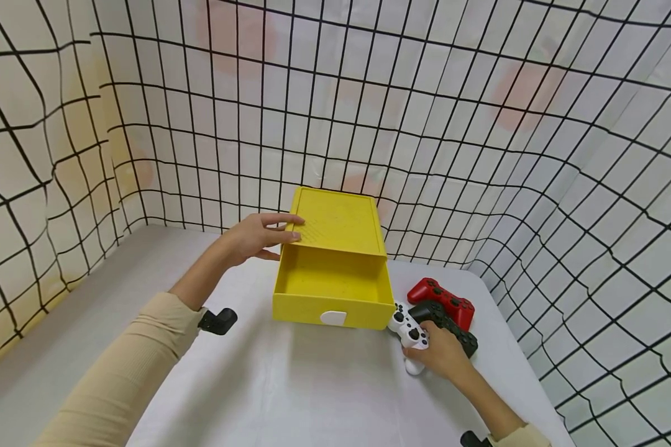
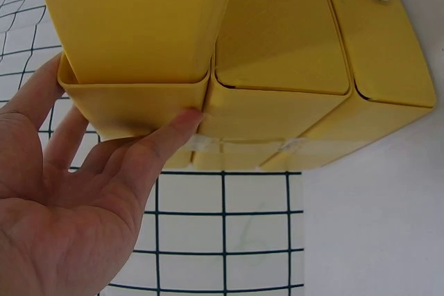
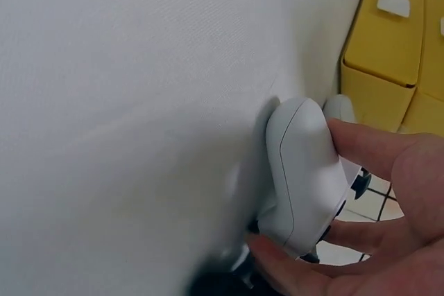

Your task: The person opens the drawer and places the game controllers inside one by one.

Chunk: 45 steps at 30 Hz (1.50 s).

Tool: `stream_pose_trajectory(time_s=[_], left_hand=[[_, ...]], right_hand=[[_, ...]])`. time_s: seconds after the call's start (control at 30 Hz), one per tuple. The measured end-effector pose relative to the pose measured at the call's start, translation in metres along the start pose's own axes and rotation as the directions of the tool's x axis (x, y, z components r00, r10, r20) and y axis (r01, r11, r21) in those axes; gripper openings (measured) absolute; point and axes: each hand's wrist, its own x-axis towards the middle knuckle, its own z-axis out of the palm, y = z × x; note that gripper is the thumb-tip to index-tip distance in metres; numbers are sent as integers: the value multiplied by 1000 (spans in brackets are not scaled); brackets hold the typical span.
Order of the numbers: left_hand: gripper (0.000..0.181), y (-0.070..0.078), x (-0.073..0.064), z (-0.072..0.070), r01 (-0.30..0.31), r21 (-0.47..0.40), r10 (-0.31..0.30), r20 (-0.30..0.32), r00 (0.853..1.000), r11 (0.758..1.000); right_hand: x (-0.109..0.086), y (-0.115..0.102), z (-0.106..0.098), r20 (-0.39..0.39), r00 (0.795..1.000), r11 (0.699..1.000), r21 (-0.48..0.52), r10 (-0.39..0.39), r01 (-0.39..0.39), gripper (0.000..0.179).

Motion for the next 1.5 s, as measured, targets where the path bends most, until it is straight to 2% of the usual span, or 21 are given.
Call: stream_pose_trajectory(time_s=[0.2,0.47,0.63,0.8,1.03,1.3,1.5], left_hand=[[52,-1,0,-1,-5,1,5,-1,1000,1000],[52,0,0,0,3,-5,-3,0,1000,1000],[52,0,-2,-2,-4,-3,4,3,1000,1000],[52,0,-3,-2,-1,-2,1,1,1000,1000],[52,2,-2,0,5,0,-5,1,1000,1000],[52,2,-2,1,-6,3,6,2,1000,1000],[52,0,-2,1,-6,1,6,4,1000,1000]], right_hand=[[-2,3,0,19,1000,998,66,21,-22,73],[0,11,7,-83,996,995,96,42,-33,71],[2,12,7,-154,988,994,111,27,-10,67],[-1,10,0,-157,988,994,106,10,7,61],[-6,11,-30,-134,991,997,76,-3,13,58],[-9,5,-77,-202,978,997,47,-45,56,64],[-12,-5,-106,-212,976,997,62,-40,54,64]])
